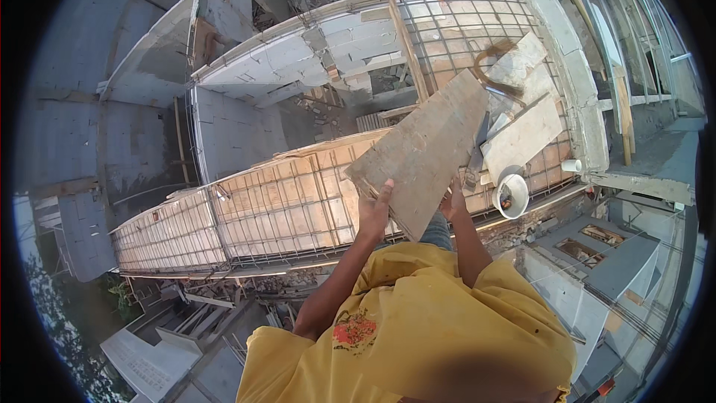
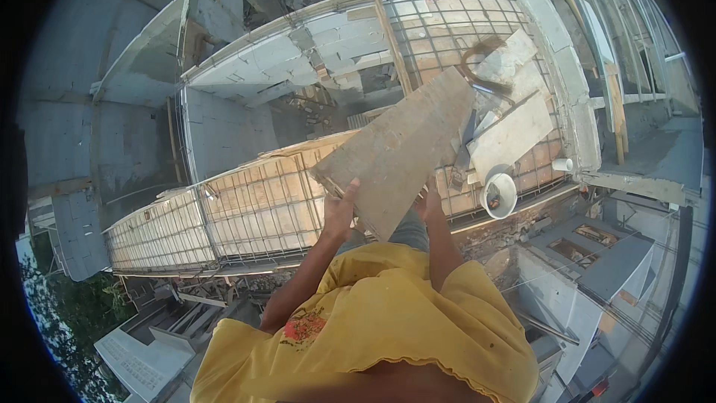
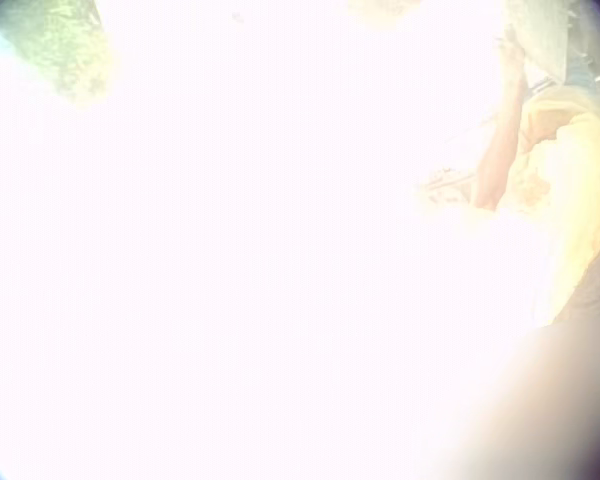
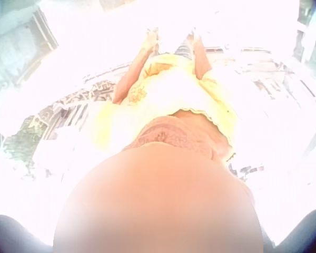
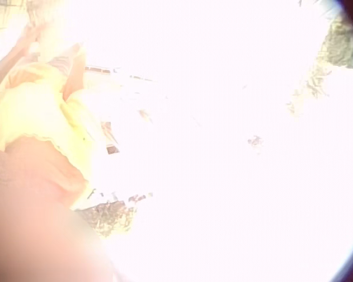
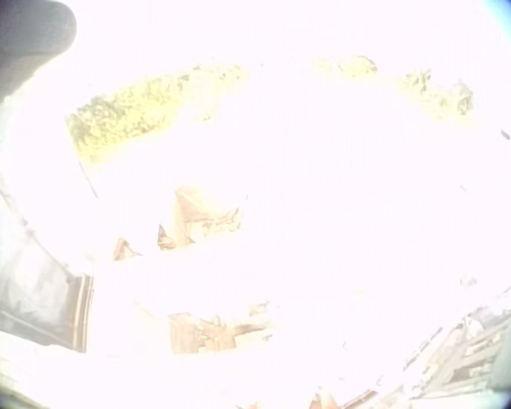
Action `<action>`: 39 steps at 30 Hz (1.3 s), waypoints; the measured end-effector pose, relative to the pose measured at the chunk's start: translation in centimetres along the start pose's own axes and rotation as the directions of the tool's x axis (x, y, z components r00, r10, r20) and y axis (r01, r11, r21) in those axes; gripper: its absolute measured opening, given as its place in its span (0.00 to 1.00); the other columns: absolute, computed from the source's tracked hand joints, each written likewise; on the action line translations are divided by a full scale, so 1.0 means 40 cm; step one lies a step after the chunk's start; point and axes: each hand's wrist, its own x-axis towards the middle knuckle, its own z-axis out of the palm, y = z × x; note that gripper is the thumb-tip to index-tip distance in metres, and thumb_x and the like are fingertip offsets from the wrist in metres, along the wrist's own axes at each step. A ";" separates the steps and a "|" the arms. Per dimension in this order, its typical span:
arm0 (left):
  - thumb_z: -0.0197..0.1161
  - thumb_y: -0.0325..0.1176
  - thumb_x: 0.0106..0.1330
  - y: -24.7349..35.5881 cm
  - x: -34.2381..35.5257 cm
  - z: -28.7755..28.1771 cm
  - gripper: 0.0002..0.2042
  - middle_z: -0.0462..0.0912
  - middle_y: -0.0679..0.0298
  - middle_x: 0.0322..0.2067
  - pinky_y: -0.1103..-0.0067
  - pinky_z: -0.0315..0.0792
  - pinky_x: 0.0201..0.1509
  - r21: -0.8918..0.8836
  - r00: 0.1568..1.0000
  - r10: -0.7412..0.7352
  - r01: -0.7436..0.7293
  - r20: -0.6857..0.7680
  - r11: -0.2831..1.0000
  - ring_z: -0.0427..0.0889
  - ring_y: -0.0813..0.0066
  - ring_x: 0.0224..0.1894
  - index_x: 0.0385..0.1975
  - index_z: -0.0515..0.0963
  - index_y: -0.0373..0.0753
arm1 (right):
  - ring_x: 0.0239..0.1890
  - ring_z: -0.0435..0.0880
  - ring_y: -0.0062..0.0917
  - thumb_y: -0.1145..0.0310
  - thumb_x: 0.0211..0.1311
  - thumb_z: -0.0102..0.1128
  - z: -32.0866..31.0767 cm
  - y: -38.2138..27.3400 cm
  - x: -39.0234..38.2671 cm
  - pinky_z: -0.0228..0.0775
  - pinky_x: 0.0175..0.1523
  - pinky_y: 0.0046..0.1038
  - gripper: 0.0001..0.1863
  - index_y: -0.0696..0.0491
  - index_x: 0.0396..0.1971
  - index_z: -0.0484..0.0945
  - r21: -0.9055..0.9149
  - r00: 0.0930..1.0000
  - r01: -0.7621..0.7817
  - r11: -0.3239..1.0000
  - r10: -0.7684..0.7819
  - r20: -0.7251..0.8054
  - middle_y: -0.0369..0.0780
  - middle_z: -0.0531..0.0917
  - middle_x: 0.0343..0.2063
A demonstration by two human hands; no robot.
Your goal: Securing wooden formwork boards for a concrete beam using wire and a hammer on a construction site.
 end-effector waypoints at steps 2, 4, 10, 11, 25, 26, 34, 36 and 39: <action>0.60 0.38 0.68 -0.018 0.002 0.028 0.20 0.80 0.59 0.44 0.73 0.76 0.46 -0.082 0.992 0.107 -0.112 -0.061 0.990 0.81 0.71 0.43 0.53 0.71 0.30 | 0.60 0.69 0.34 0.35 0.65 0.41 -0.042 -0.080 0.054 0.65 0.61 0.39 0.39 0.45 0.68 0.55 0.091 0.996 0.063 0.994 -0.069 0.062 0.39 0.67 0.60; 0.60 0.37 0.68 -0.030 -0.012 0.061 0.19 0.80 0.58 0.44 0.74 0.75 0.48 -0.140 1.000 -0.016 0.017 0.008 0.990 0.79 0.72 0.46 0.53 0.71 0.30 | 0.63 0.68 0.33 0.35 0.65 0.42 -0.080 -0.159 0.104 0.65 0.63 0.39 0.40 0.47 0.68 0.55 0.123 0.991 0.025 0.992 -0.041 0.127 0.38 0.65 0.63; 0.60 0.42 0.67 -0.089 -0.060 0.100 0.20 0.83 0.58 0.36 0.74 0.75 0.42 -0.181 0.985 0.090 -0.117 -0.148 0.977 0.81 0.72 0.38 0.47 0.76 0.27 | 0.64 0.67 0.41 0.37 0.65 0.42 -0.069 -0.248 0.174 0.59 0.66 0.48 0.37 0.49 0.65 0.62 0.043 0.975 -0.093 0.995 0.082 0.205 0.42 0.68 0.63; 0.60 0.42 0.67 -0.096 -0.056 0.123 0.20 0.83 0.58 0.36 0.74 0.75 0.42 -0.207 0.984 0.091 -0.122 -0.155 0.971 0.81 0.72 0.38 0.47 0.76 0.27 | 0.63 0.68 0.41 0.39 0.66 0.42 -0.114 -0.246 0.226 0.60 0.65 0.48 0.35 0.49 0.64 0.63 0.024 0.982 -0.109 0.994 0.104 0.158 0.43 0.69 0.62; 0.54 0.53 0.69 -0.271 -0.084 -0.040 0.24 0.82 0.57 0.43 0.70 0.79 0.39 -0.601 0.909 -0.410 0.287 -0.075 0.746 0.83 0.67 0.41 0.48 0.75 0.35 | 0.58 0.74 0.41 0.54 0.70 0.37 0.046 -0.279 0.252 0.66 0.62 0.48 0.26 0.55 0.60 0.66 -0.504 0.989 -0.080 0.860 0.007 -0.147 0.44 0.74 0.57; 0.54 0.53 0.69 -0.264 -0.098 -0.070 0.24 0.82 0.57 0.43 0.70 0.79 0.39 -0.610 0.911 -0.405 0.282 -0.070 0.740 0.83 0.67 0.41 0.48 0.75 0.35 | 0.58 0.74 0.41 0.54 0.69 0.37 0.059 -0.274 0.247 0.66 0.62 0.48 0.26 0.54 0.60 0.66 -0.505 0.991 -0.079 0.860 0.015 -0.131 0.44 0.74 0.57; 0.53 0.51 0.70 -0.352 -0.313 -0.492 0.24 0.81 0.63 0.42 0.71 0.74 0.46 -0.568 0.744 -0.309 -0.113 -0.592 0.815 0.80 0.73 0.44 0.57 0.70 0.40 | 0.59 0.73 0.40 0.50 0.67 0.41 0.048 -0.254 0.372 0.63 0.64 0.48 0.29 0.52 0.61 0.65 -0.469 0.996 -0.068 0.880 0.083 0.013 0.44 0.74 0.58; 0.54 0.47 0.71 -0.523 -0.393 -0.611 0.21 0.80 0.67 0.36 0.76 0.74 0.36 -0.540 0.596 -0.341 -0.189 -0.727 0.820 0.79 0.79 0.34 0.56 0.70 0.40 | 0.59 0.73 0.39 0.49 0.67 0.42 0.057 -0.248 0.378 0.62 0.64 0.49 0.29 0.52 0.62 0.65 -0.452 0.992 -0.077 0.889 0.112 0.052 0.44 0.74 0.58; 0.53 0.45 0.71 -0.797 -0.567 -0.695 0.18 0.75 0.69 0.27 0.77 0.64 0.20 -0.621 0.368 -0.544 -0.131 -0.754 0.773 0.71 0.81 0.21 0.53 0.72 0.42 | 0.58 0.74 0.39 0.49 0.66 0.44 0.152 -0.200 0.326 0.63 0.65 0.46 0.29 0.51 0.61 0.66 -0.386 0.978 -0.191 0.902 0.208 0.002 0.43 0.75 0.58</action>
